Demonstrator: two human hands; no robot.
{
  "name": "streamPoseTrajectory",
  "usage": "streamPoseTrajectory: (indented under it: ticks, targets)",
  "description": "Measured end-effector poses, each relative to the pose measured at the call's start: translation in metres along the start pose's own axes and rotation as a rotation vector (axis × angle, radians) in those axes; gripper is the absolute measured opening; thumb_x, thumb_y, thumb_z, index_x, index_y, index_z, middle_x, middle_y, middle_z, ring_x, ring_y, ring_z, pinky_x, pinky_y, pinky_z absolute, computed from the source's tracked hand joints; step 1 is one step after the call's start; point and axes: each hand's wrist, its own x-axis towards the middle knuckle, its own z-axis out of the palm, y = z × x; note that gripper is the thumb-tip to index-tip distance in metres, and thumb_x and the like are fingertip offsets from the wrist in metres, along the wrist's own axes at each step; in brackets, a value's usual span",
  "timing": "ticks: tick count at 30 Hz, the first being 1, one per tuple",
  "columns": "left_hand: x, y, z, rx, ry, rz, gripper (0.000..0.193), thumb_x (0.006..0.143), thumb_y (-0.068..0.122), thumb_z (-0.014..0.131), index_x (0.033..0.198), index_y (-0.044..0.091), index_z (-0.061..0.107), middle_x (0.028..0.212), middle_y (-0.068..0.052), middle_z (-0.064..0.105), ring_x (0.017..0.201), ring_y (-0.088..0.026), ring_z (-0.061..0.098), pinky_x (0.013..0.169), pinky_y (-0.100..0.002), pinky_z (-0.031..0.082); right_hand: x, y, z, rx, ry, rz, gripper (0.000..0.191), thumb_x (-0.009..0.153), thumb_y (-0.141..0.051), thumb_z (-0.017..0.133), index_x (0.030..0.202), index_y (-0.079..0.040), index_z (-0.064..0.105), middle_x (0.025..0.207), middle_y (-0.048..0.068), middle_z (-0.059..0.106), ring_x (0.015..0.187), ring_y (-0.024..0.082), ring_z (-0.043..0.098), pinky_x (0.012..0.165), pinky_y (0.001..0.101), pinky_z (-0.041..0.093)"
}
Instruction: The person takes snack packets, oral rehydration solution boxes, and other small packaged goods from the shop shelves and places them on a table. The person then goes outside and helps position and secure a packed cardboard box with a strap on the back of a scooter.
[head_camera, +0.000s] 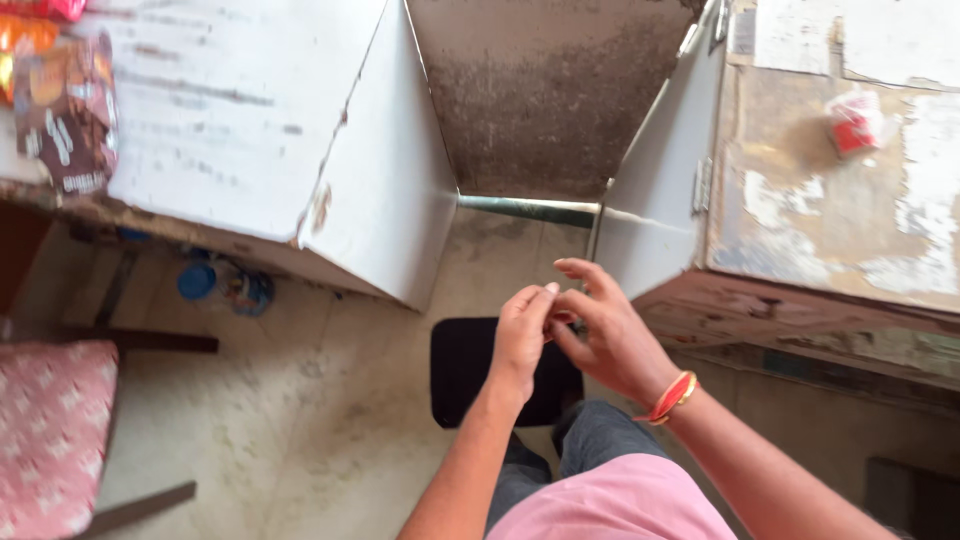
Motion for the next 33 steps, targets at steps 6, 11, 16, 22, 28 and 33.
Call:
streamPoseTrajectory:
  ticks: [6, 11, 16, 22, 28, 33]
  targets:
    - [0.119, 0.027, 0.005, 0.212, 0.014, 0.059, 0.032, 0.106, 0.028, 0.057, 0.088, 0.004, 0.066, 0.081, -0.003, 0.071, 0.067, -0.009, 0.060, 0.060, -0.027, 0.048, 0.110, 0.046, -0.018, -0.183, 0.139, -0.072, 0.010, 0.077, -0.006, 0.074, 0.083, -0.001, 0.067, 0.144, 0.019, 0.054, 0.131, 0.040, 0.054, 0.103, 0.0454, 0.047]
    - [0.215, 0.078, 0.006, 0.603, 0.100, 0.195, 0.037, 0.107, 0.031, 0.053, 0.088, 0.003, 0.066, 0.081, -0.008, 0.074, 0.071, -0.016, 0.067, 0.065, -0.032, 0.052, 0.220, 0.095, -0.036, -0.230, 0.133, -0.128, 0.009, 0.079, -0.008, 0.076, 0.085, -0.003, 0.072, 0.147, 0.023, 0.053, 0.133, 0.043, 0.051, 0.108, 0.0483, 0.045]
    - [0.280, 0.161, -0.006, 0.900, 0.183, 0.353, 0.025, 0.095, 0.025, 0.069, 0.101, 0.004, 0.059, 0.088, -0.011, 0.070, 0.080, -0.022, 0.071, 0.074, -0.039, 0.056, 0.318, 0.109, -0.050, -0.196, 0.066, -0.163, 0.021, 0.075, -0.013, 0.081, 0.093, -0.007, 0.074, 0.141, 0.023, 0.056, 0.132, 0.042, 0.052, 0.108, 0.0486, 0.044]
    - [0.365, 0.241, -0.048, 1.254, 0.216, 0.486, 0.048, 0.086, 0.012, 0.076, 0.125, 0.004, 0.050, 0.123, -0.018, 0.057, 0.107, -0.033, 0.062, 0.092, -0.044, 0.053, 0.408, 0.120, -0.067, -0.330, 0.045, -0.190, 0.039, 0.079, -0.018, 0.084, 0.113, -0.008, 0.069, 0.141, 0.022, 0.057, 0.133, 0.042, 0.052, 0.107, 0.0510, 0.044]
    - [0.494, 0.321, -0.108, 1.724, 0.201, 0.604, 0.063, 0.081, 0.022, 0.081, 0.132, 0.000, 0.050, 0.136, -0.023, 0.052, 0.128, -0.041, 0.050, 0.102, -0.052, 0.042, 0.523, 0.117, -0.074, -0.445, 0.039, -0.195, 0.049, 0.081, -0.020, 0.082, 0.125, -0.007, 0.063, 0.142, 0.019, 0.056, 0.135, 0.040, 0.051, 0.108, 0.0510, 0.042]
    - [0.596, 0.358, -0.147, 2.209, 0.098, 0.589, 0.076, 0.072, 0.046, 0.078, 0.128, 0.001, 0.053, 0.128, -0.022, 0.064, 0.132, -0.043, 0.053, 0.110, -0.058, 0.040, 0.618, 0.128, -0.044, -0.578, -0.015, -0.159, 0.063, 0.079, -0.022, 0.080, 0.135, -0.006, 0.056, 0.144, 0.020, 0.052, 0.134, 0.041, 0.049, 0.105, 0.0518, 0.042]
